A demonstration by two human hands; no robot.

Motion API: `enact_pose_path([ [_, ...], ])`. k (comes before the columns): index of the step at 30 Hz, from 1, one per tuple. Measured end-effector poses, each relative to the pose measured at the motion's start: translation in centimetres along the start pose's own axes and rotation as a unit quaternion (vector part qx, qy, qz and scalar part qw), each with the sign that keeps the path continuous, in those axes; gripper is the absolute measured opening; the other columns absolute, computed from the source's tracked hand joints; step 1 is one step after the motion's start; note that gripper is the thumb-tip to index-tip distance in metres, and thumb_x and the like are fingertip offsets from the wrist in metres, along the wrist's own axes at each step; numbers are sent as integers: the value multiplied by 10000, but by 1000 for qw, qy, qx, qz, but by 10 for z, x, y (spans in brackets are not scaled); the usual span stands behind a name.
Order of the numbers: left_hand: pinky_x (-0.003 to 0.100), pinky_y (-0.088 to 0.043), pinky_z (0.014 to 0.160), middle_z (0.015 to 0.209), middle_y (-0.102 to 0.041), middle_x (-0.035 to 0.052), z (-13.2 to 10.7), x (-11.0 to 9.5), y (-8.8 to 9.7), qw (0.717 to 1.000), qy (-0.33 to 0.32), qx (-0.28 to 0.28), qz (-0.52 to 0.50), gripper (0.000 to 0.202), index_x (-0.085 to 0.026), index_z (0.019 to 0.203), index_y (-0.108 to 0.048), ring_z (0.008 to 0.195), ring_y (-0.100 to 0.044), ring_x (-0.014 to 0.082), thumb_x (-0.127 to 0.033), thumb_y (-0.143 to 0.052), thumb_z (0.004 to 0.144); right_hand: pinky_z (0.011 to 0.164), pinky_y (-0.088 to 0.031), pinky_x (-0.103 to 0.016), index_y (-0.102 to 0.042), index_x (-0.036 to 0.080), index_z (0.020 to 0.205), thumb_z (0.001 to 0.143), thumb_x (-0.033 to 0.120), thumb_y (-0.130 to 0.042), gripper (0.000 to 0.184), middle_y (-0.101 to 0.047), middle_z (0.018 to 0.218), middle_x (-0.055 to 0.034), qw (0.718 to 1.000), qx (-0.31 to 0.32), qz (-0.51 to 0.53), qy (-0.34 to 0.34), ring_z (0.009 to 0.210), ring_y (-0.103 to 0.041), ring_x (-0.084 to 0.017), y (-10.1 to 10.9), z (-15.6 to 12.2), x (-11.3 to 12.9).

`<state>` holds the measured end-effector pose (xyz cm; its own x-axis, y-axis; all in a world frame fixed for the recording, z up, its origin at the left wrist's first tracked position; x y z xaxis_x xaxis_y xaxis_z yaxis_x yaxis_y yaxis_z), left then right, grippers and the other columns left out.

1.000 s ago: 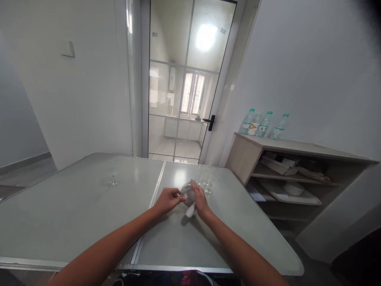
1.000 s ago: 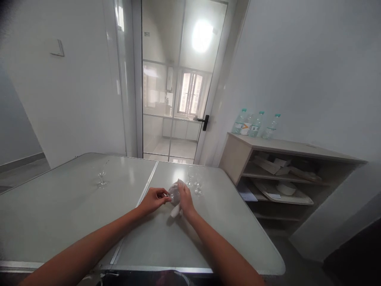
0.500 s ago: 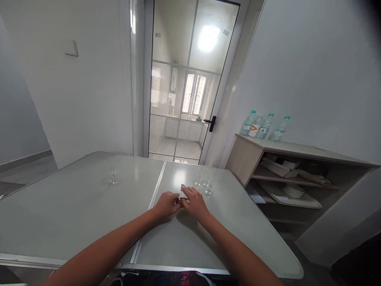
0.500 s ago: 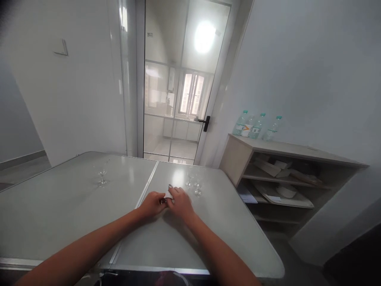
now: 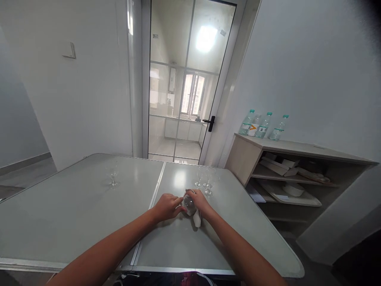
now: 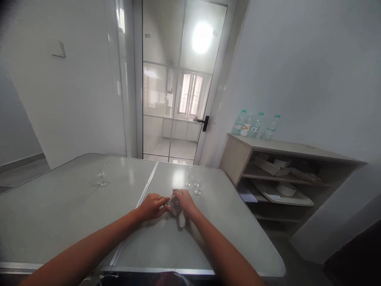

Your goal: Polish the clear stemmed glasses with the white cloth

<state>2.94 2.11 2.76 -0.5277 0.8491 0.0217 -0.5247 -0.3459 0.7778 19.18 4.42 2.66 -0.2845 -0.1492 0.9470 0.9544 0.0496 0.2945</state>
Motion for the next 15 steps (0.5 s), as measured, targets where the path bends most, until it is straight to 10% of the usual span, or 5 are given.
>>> enact_pose_path([
  [7, 256, -446, 621, 710, -753, 32, 6, 8, 7, 984, 119, -17, -131, 293, -210, 991, -751, 596, -658, 157, -473, -726, 862, 641, -490, -308, -662, 157, 761, 866, 586, -481, 477, -686, 739, -87, 994, 4, 111, -26, 685, -625, -216, 0, -5, 1],
  [11, 247, -455, 596, 630, -727, 13, 10, 16, 4, 923, 262, -24, -282, 253, -179, 856, -757, 560, -622, 143, -428, -763, 810, 759, -483, -297, -660, 192, 910, 929, 490, -476, 351, -684, 851, -45, 987, -110, 56, 101, 814, -616, -212, 13, -14, 23],
  [15, 234, -452, 550, 591, -699, 19, 12, 23, -2, 907, 282, -12, -314, 255, -146, 808, -738, 546, -623, 146, -393, -690, 849, 874, -476, -354, -634, 209, 1089, 919, 270, -478, 239, -689, 1042, -76, 956, -76, -117, 258, 980, -622, -249, 8, -28, 45],
])
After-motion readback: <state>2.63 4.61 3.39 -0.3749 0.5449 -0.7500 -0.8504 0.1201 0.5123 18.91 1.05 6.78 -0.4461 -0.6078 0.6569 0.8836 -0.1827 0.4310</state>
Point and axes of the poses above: each hand's wrist, its own z-axis towards the middle knuckle, its own y-axis out of the back of the hand, x = y × z, the point moved 5 cm from there along z, towards the middle knuckle
